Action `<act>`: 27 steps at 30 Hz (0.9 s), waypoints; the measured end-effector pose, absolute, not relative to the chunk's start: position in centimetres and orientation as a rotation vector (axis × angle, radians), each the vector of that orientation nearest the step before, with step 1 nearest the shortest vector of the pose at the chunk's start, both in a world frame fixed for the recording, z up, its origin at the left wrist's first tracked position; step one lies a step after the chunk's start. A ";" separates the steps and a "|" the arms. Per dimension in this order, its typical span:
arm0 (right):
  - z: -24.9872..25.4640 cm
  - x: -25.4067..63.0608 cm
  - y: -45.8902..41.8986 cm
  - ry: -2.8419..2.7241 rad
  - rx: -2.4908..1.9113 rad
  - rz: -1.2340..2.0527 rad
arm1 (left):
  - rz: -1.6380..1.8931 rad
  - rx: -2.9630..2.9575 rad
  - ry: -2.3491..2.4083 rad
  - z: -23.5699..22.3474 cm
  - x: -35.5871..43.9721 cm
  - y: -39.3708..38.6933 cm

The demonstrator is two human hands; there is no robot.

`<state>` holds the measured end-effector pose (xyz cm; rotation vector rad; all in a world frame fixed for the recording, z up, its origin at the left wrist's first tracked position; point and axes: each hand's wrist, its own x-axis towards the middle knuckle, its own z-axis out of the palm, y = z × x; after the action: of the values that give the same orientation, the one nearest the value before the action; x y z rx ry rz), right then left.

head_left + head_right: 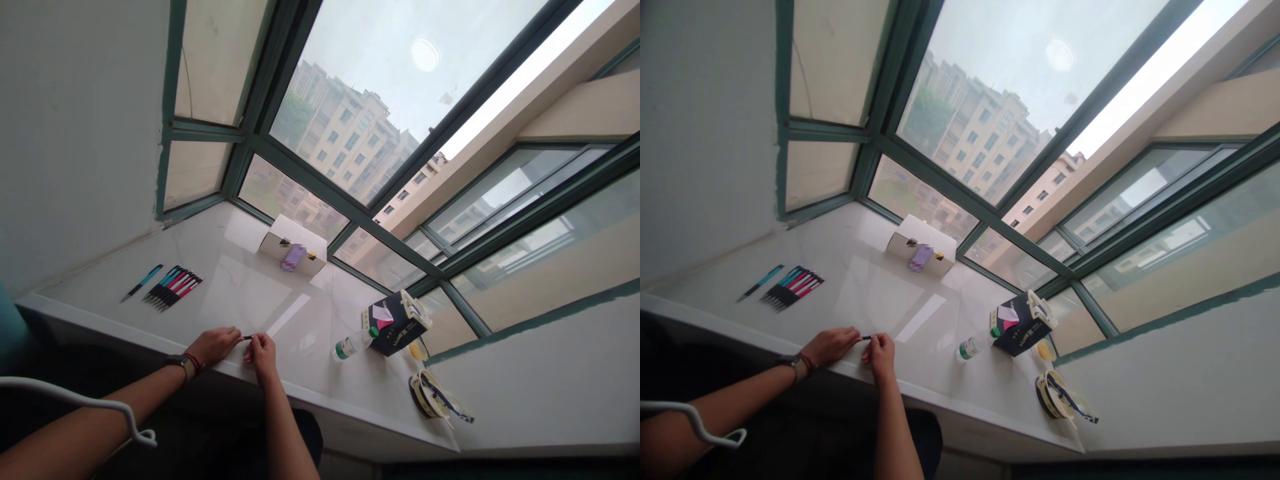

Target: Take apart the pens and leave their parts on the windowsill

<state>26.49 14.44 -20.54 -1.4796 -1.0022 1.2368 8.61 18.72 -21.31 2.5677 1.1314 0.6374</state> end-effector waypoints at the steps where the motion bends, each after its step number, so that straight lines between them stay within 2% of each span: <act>1: -20.5 26.5 14.4 -0.988 -1.478 1.234 | 0.652 2.549 1.129 -21.5 8.6 18.8; 16: -20.6 27.0 14.4 -0.787 -1.379 1.258 | 0.674 2.589 1.151 -21.0 8.7 18.5; 27: -20.6 26.3 14.8 -0.782 -1.531 1.193 | 0.675 2.549 1.114 -20.9 8.7 18.4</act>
<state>26.33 14.77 -20.57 -1.5305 -0.7821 1.1928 8.67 18.39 -20.90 2.5488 1.1144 0.6746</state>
